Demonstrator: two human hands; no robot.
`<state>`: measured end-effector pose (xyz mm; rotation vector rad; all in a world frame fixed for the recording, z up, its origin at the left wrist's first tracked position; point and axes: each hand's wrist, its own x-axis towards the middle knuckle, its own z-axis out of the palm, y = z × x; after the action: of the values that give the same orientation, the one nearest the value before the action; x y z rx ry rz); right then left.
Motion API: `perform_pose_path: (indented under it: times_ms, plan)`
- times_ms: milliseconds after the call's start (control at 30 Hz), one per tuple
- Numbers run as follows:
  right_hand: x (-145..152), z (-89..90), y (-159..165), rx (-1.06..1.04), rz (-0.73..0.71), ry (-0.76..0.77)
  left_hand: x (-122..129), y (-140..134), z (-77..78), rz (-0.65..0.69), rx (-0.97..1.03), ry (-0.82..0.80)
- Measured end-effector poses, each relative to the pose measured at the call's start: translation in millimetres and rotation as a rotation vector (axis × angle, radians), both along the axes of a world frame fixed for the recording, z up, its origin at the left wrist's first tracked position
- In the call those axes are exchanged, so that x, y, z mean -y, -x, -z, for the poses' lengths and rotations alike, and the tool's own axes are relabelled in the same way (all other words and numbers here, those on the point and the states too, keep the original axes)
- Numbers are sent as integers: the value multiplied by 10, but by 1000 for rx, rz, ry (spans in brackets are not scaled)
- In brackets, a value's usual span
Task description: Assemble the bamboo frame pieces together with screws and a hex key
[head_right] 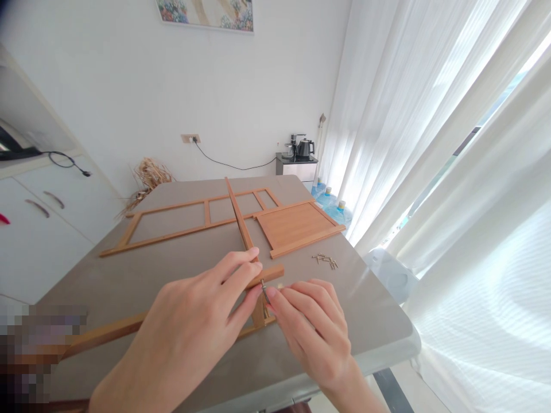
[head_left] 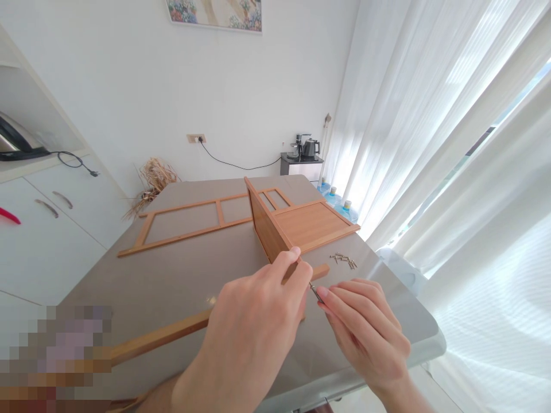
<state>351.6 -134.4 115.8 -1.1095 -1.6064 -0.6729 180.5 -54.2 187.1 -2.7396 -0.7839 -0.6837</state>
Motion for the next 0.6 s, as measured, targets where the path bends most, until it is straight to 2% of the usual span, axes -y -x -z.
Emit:
perform_pose_path:
  times_ms: [200,367,600]
  plan:
    - [18,-49,-20,40,23,10,3,-10,7,4,6,10]
    - [117,-173,19,43,51,113,14,-14,5,26,27,32]
    - [166,-249,76,-23,-3,192,35,31,26,50,18,2]
